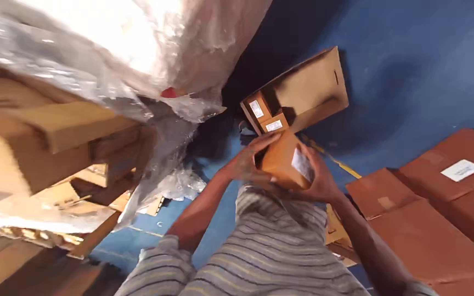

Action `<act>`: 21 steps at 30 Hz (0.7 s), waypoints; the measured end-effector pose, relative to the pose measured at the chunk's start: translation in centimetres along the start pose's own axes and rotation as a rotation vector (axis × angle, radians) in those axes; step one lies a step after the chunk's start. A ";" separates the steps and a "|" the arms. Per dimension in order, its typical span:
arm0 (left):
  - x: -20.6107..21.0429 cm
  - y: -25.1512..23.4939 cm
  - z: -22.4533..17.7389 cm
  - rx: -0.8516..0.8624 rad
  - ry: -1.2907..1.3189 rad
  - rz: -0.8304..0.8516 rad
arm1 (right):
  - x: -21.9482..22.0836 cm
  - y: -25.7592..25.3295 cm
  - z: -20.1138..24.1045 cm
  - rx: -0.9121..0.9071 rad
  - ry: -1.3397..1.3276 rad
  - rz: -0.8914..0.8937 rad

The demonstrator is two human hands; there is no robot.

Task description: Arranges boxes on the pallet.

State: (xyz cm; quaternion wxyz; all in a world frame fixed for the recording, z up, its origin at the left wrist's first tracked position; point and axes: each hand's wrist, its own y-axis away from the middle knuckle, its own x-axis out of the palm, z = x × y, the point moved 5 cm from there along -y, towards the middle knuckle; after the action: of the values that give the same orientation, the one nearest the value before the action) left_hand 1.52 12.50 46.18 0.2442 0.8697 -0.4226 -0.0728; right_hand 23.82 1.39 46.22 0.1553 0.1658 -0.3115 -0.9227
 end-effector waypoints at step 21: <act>3.3 -10.0 39.0 -0.746 0.181 -0.548 | 13.5 -32.0 -30.2 0.239 0.443 -0.556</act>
State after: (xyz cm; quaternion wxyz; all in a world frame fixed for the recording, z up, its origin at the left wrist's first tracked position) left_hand -2.36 0.98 7.62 0.5477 0.8050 -0.0995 -0.2053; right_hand 18.01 4.60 0.65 -0.0579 0.4565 -0.3192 -0.8285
